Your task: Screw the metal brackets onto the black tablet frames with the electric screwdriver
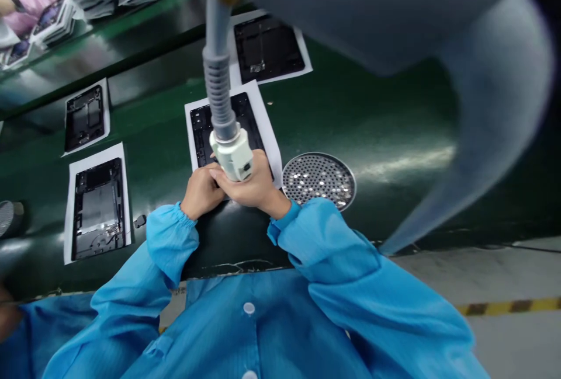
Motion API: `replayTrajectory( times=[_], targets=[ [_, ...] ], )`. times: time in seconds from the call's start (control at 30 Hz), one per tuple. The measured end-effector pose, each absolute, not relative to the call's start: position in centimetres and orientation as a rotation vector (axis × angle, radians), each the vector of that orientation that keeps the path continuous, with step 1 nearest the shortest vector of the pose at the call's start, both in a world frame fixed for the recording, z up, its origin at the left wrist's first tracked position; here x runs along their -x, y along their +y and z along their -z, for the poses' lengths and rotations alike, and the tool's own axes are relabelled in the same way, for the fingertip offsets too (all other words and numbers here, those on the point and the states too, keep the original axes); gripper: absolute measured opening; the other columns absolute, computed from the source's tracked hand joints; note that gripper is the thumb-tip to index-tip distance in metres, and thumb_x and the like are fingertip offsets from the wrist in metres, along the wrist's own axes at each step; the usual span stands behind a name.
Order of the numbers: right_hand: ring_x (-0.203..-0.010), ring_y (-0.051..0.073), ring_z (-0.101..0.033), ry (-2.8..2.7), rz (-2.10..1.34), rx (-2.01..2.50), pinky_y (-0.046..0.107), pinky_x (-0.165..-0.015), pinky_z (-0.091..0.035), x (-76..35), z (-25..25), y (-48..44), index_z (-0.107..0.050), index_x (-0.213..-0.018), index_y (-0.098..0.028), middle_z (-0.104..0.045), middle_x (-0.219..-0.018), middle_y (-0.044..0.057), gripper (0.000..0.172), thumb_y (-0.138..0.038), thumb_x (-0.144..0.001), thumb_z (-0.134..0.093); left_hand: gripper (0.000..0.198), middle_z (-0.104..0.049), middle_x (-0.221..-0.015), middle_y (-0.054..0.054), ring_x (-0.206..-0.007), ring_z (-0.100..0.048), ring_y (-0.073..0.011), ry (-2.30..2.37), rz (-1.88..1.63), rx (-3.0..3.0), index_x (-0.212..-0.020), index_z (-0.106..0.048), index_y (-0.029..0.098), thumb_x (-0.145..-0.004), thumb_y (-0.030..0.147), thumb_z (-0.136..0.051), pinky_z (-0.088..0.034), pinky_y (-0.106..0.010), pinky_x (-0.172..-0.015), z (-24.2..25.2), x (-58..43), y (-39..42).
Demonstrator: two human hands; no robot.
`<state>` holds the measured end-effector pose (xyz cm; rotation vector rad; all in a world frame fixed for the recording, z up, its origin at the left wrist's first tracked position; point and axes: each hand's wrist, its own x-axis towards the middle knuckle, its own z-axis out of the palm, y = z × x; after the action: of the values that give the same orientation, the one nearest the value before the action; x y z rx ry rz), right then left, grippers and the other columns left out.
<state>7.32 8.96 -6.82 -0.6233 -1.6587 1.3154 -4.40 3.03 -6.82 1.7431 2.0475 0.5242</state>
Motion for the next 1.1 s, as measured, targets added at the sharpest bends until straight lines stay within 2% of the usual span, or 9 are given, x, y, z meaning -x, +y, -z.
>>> replayTrajectory(
  times=[0.07,0.2,0.27,0.33,0.43,0.63,0.77,0.87,1.1],
  targets=[
    [-0.07,0.017,-0.066,-1.634,-1.281,0.618,0.031,-0.069,-0.058,-7.4,6.2,9.0,-0.064,-0.081,-0.019,-0.066,-0.072,0.002,0.014,-0.026,-0.071,-0.072,0.008,-0.069,-0.083,-0.004,-0.078,-0.064,-0.0188,2.063,-0.547,-1.751,-0.081,-0.069,0.016,-0.08,0.022,-0.063,-0.044,-0.027,-0.066,6.9,4.6,3.0],
    [-0.048,0.011,-0.056,-1.571,-1.321,0.651,0.028,-0.053,-0.053,-9.4,4.0,10.4,-0.064,-0.093,-0.019,-0.058,-0.056,-0.005,0.023,-0.026,-0.073,-0.073,0.011,-0.067,-0.079,-0.002,-0.069,-0.06,-0.0142,2.027,-0.62,-1.761,-0.078,-0.07,0.018,-0.082,0.027,-0.065,-0.044,-0.026,-0.064,7.2,5.1,3.0],
    [-0.042,0.011,-0.052,-1.533,-1.283,0.686,0.027,-0.046,-0.049,-11.4,3.2,11.7,-0.062,-0.092,-0.02,-0.056,-0.051,-0.006,0.025,-0.028,-0.072,-0.075,0.014,-0.067,-0.082,-0.001,-0.067,-0.058,-0.0126,2.022,-0.611,-1.78,-0.085,-0.071,0.019,-0.082,0.032,-0.067,-0.043,-0.025,-0.062,7.2,5.2,3.1],
    [-0.039,0.011,-0.052,-1.461,-1.18,0.697,0.027,-0.043,-0.048,-13.7,3.1,13.2,-0.061,-0.09,-0.021,-0.055,-0.049,-0.007,0.026,-0.03,-0.071,-0.077,0.025,-0.066,-0.086,-0.001,-0.066,-0.058,-0.0122,2.062,-0.57,-1.813,-0.101,-0.07,0.02,-0.083,0.036,-0.067,-0.043,-0.025,-0.06,7.2,5.0,3.2],
    [-0.036,0.01,-0.05,-1.357,-1.045,0.7,0.027,-0.041,-0.047,-16.4,4.3,15.5,-0.062,-0.09,-0.022,-0.055,-0.046,-0.008,0.029,-0.028,-0.068,-0.079,0.036,-0.065,-0.086,-0.001,-0.066,-0.058,-0.0129,2.072,-0.524,-1.885,-0.117,-0.066,0.02,-0.086,0.04,-0.064,-0.043,-0.026,-0.06,7.3,4.5,3.4],
    [-0.035,0.011,-0.05,-1.307,-0.946,0.739,0.027,-0.039,-0.046,-17.6,6.5,17.4,-0.064,-0.089,-0.023,-0.055,-0.046,-0.009,0.028,-0.024,-0.066,-0.08,0.024,-0.064,-0.08,0.0,-0.059,-0.054,-0.0095,2.057,-0.904,-1.858,-0.109,-0.067,0.019,-0.086,0.024,-0.062,-0.047,-0.024,-0.062,8.5,4.7,3.6],
    [-0.035,0.011,-0.05,-1.317,-0.943,0.77,0.029,-0.04,-0.047,-17.4,6.6,17.6,-0.065,-0.089,-0.023,-0.055,-0.046,-0.008,0.028,-0.023,-0.066,-0.081,0.035,-0.066,-0.085,-0.001,-0.056,-0.053,-0.0074,2.115,-1.128,-1.778,-0.118,-0.061,0.017,-0.084,0.024,-0.064,-0.05,-0.023,-0.062,9.2,5.5,3.5],
    [-0.036,0.012,-0.05,-1.328,-0.938,0.768,0.03,-0.041,-0.047,-17.5,6.8,17.7,-0.066,-0.089,-0.023,-0.056,-0.046,-0.007,0.026,-0.022,-0.067,-0.08,0.04,-0.068,-0.092,-0.002,-0.056,-0.054,-0.0065,2.105,-1.155,-1.762,-0.123,-0.058,0.017,-0.084,0.027,-0.064,-0.051,-0.023,-0.061,9.4,5.7,3.4],
    [-0.037,0.011,-0.049,-1.355,-0.915,0.781,0.028,-0.04,-0.046,-17.6,7.2,18.0,-0.064,-0.088,-0.024,-0.054,-0.047,-0.008,0.023,-0.022,-0.069,-0.078,0.034,-0.07,-0.091,-0.003,-0.056,-0.054,-0.0066,2.09,-1.133,-1.808,-0.116,-0.063,0.017,-0.083,0.025,-0.065,-0.052,-0.023,-0.06,9.3,5.9,3.3]
  ],
)
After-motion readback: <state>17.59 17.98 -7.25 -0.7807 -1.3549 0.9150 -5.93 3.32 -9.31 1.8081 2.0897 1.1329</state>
